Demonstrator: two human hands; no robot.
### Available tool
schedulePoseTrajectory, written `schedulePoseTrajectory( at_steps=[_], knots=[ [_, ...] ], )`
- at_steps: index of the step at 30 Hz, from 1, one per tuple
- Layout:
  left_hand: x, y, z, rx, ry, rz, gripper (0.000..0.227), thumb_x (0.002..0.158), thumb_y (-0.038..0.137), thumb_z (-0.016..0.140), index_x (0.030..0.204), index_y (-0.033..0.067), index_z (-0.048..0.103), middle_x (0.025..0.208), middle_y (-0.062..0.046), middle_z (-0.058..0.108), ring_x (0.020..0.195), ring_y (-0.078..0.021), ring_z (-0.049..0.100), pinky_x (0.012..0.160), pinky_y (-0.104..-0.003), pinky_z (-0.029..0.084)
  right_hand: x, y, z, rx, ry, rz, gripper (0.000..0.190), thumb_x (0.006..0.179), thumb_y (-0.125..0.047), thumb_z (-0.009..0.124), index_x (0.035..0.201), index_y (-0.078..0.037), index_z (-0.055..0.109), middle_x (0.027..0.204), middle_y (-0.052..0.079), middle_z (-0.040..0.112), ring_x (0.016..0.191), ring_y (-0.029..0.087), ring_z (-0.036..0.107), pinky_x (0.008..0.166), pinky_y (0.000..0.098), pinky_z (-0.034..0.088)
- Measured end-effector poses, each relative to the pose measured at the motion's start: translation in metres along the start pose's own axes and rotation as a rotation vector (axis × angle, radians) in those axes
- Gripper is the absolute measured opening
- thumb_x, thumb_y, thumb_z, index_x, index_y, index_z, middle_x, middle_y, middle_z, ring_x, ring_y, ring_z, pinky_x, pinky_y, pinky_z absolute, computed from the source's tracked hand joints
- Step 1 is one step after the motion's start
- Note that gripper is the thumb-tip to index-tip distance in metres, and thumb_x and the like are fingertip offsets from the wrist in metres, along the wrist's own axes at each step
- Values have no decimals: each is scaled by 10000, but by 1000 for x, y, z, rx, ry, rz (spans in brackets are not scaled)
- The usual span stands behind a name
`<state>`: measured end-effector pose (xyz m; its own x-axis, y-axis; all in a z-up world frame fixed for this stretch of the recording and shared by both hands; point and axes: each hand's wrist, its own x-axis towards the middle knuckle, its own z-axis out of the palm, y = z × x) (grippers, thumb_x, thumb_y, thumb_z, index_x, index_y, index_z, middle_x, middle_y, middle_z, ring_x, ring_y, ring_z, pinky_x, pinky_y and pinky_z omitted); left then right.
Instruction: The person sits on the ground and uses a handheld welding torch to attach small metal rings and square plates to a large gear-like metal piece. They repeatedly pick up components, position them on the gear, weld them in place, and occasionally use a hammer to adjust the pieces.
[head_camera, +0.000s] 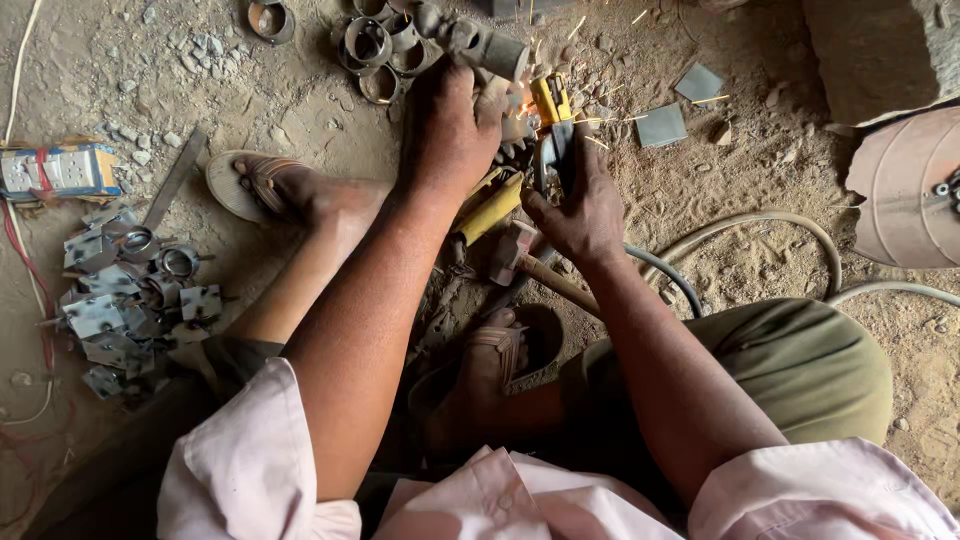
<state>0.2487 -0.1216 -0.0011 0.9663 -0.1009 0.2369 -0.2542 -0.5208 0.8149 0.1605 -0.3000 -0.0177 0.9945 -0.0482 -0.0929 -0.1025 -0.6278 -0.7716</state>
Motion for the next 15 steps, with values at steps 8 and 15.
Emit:
schedulePoseTrajectory(
  at_steps=[8,15],
  knots=[
    [1,9,-11,132,46,145,257,991,151,712,1215,93,602,1085,-114,712,1008,-296,728,862,-424,603,0,7,7,9,-17,68,1082,770,-281,826,1631,-158,182,1426,190,569,1272,332,618,1077,434,524],
    [1,-5,-5,243,44,115,204,970,114,719,1152,94,631,1095,-141,693,1073,-342,670,925,-470,556,19,53,20,959,-104,488,878,912,-206,708,1699,-77,340,1359,332,608,1135,404,645,1038,647,490]
  ],
)
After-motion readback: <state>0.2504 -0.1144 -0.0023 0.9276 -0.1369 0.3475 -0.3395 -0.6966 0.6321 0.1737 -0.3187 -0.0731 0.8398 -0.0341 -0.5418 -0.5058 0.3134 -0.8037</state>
